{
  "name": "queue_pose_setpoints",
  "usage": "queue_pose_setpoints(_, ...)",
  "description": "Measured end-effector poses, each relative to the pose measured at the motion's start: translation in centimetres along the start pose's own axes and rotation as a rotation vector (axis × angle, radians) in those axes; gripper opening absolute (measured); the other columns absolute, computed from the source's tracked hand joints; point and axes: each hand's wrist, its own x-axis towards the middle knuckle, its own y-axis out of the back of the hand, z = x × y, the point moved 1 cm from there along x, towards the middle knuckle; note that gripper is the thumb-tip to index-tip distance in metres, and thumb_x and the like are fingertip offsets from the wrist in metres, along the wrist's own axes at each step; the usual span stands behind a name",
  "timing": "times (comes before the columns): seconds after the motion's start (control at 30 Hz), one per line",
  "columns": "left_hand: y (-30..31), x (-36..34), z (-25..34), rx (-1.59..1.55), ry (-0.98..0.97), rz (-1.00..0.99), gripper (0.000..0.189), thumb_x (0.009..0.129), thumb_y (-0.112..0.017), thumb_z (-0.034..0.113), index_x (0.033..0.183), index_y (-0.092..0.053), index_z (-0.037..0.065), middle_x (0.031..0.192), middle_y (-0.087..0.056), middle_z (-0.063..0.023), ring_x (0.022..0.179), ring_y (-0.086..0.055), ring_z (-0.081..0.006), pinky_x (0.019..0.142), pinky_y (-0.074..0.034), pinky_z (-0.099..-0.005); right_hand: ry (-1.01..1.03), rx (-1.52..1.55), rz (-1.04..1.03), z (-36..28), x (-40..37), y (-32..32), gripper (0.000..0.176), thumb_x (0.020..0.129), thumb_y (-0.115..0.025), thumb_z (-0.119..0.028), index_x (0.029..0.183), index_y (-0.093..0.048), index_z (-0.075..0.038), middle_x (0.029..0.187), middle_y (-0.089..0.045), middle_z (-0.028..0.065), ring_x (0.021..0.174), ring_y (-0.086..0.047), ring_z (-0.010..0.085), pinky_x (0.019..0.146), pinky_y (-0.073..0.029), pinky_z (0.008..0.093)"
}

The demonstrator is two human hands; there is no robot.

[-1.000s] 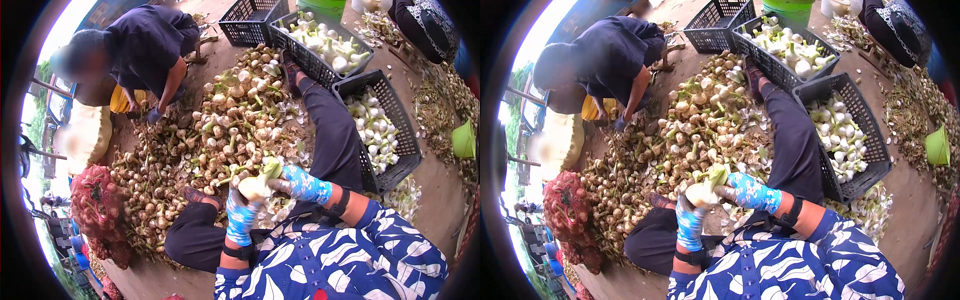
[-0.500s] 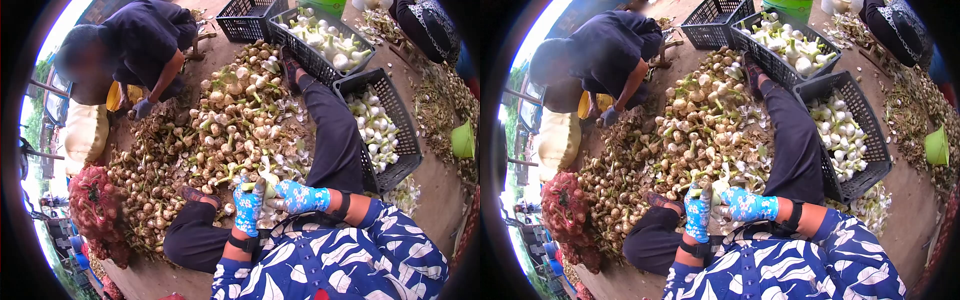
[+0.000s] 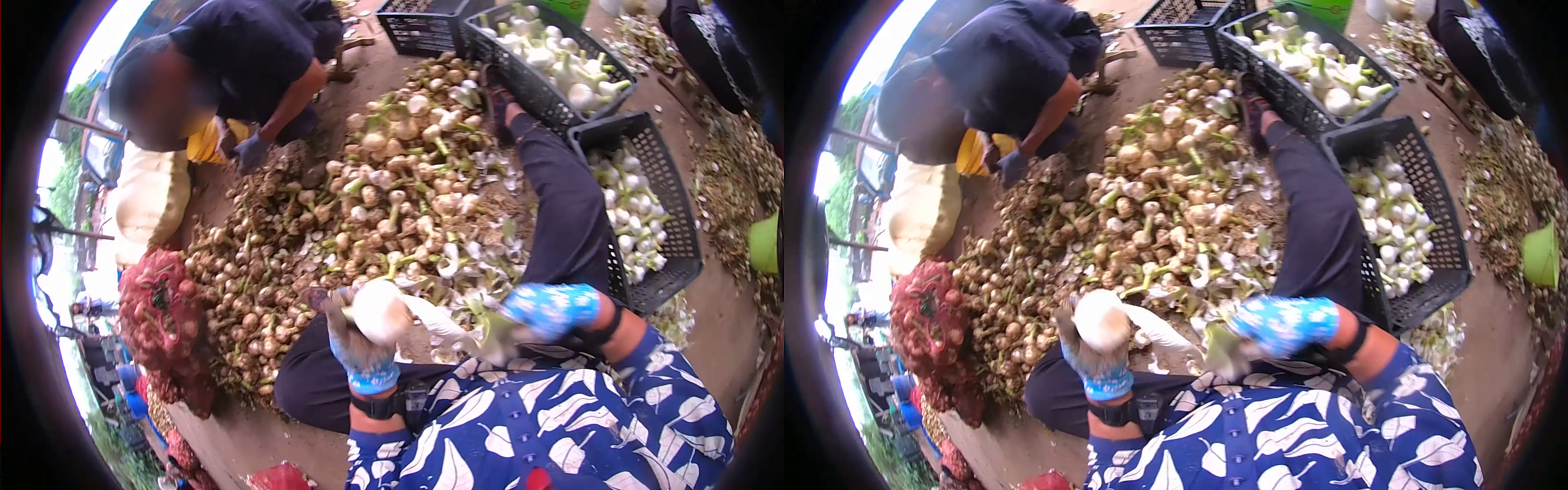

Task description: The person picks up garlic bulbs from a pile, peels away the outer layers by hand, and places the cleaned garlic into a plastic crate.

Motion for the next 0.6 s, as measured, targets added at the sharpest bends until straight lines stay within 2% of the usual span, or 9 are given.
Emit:
queue_pose_setpoints(0.07, 1.9, 2.6, 1.0, -0.004, -0.09, 0.187, 0.033, 0.088, -0.058, 0.036, 0.104, -0.06, 0.008, 0.08, -0.062, -0.0053, 0.067, -0.059, -0.019, 0.059, -0.05, -0.0326, 0.341, 0.334, 0.078, -2.0, -2.6, 1.1, 0.023, 0.085, -0.059, -0.019, 0.097, -0.061, 0.0, 0.082, -0.064, 0.0143, 0.077, -0.063, 0.0265, 0.069, -0.049, 0.0372)
queue_pose_setpoints(0.1, 4.3, 4.1, 1.3, -0.212, 0.0, -0.045, 0.036, 0.086, -0.06, 0.037, 0.108, -0.06, 0.009, 0.083, -0.064, -0.0039, 0.058, -0.051, -0.0158, 0.049, -0.038, -0.0264, 0.474, 0.798, 0.199, -2.1, -3.8, 1.0, 0.03, 0.086, -0.06, -0.029, 0.096, -0.061, -0.001, 0.078, -0.063, 0.0127, 0.073, -0.062, 0.0264, 0.067, -0.049, 0.0374)
queue_pose_setpoints(0.13, 4.1, 4.3, 1.1, -0.208, -0.049, 0.121, 0.036, 0.085, -0.061, 0.039, 0.106, -0.061, 0.01, 0.085, -0.064, -0.0032, 0.053, -0.044, -0.0137, 0.046, -0.027, -0.0255, 0.481, 0.795, 0.194, -1.9, -3.6, 1.2, 0.03, 0.086, -0.06, -0.029, 0.096, -0.061, -0.001, 0.078, -0.063, 0.0127, 0.073, -0.062, 0.0264, 0.067, -0.049, 0.0374)
queue_pose_setpoints(0.23, 4.3, 4.2, 0.5, -0.058, -0.006, 0.227, 0.034, 0.084, -0.063, 0.039, 0.101, -0.062, 0.011, 0.09, -0.065, -0.004, 0.065, -0.056, -0.0151, 0.05, -0.039, -0.0258, 0.05, -0.005, 0.302, 0.8, -2.6, 2.2, 0.025, 0.081, -0.06, -0.03, 0.083, -0.061, -0.005, 0.066, -0.06, 0.0131, 0.056, -0.058, 0.0279, 0.053, -0.046, 0.0384)
queue_pose_setpoints(0.27, 4.7, 4.5, 0.2, -0.09, 0.039, 0.23, 0.039, 0.084, -0.061, 0.044, 0.103, -0.061, 0.01, 0.098, -0.065, -0.0078, 0.085, -0.063, -0.022, 0.068, -0.053, -0.0371, -0.105, -0.266, 0.337, 2.1, -2.5, 2.0, 0.023, 0.08, -0.06, -0.03, 0.079, -0.061, -0.007, 0.062, -0.059, 0.0133, 0.05, -0.057, 0.0284, 0.048, -0.046, 0.0388)
queue_pose_setpoints(0.33, 4.3, 4.1, -1.1, 0.084, 0.002, 0.287, 0.04, 0.085, -0.061, 0.045, 0.1, -0.06, 0.008, 0.1, -0.064, -0.0111, 0.088, -0.062, -0.0241, 0.073, -0.052, -0.0378, -0.347, -0.835, 0.489, 4.0, -0.3, 0.1, 0.019, 0.067, -0.066, -0.022, 0.078, -0.06, -0.008, 0.066, -0.061, 0.0119, 0.064, -0.062, 0.031, 0.057, -0.049, 0.0402)
queue_pose_setpoints(0.47, 5.2, 3.2, -4.5, 0.568, -0.01, 0.1, 0.037, 0.088, -0.056, 0.043, 0.096, -0.056, 0.007, 0.087, -0.064, -0.0088, 0.078, -0.062, -0.0211, 0.068, -0.052, -0.0322, -0.135, -0.495, 0.519, 1.2, 4.8, -0.8, 0.042, 0.069, -0.068, -0.021, 0.106, -0.056, -0.005, 0.09, -0.061, 0.0196, 0.083, -0.061, 0.0368, 0.07, -0.05, 0.0447)
queue_pose_setpoints(0.5, 4.0, 2.6, -5.6, 0.545, 0.058, -0.007, 0.03, 0.091, -0.054, 0.034, 0.096, -0.056, 0.004, 0.087, -0.063, -0.0092, 0.065, -0.059, -0.016, 0.058, -0.047, -0.0271, -0.122, -0.453, 0.465, 0.8, 6.2, -1.1, 0.041, 0.071, -0.068, -0.02, 0.107, -0.055, -0.005, 0.093, -0.06, 0.0202, 0.085, -0.06, 0.037, 0.072, -0.05, 0.0452)
queue_pose_setpoints(0.6, 1.3, 1.7, -6.4, 0.31, 0.267, -0.144, 0.036, 0.09, -0.055, 0.031, 0.113, -0.054, 0.003, 0.094, -0.062, -0.0088, 0.077, -0.06, -0.0171, 0.067, -0.05, -0.0295, 0.042, -0.316, 0.565, 1.5, 5.8, 1.9, 0.046, 0.074, -0.065, -0.016, 0.116, -0.05, -0.007, 0.1, -0.059, 0.0167, 0.093, -0.06, 0.0327, 0.075, -0.051, 0.0399)
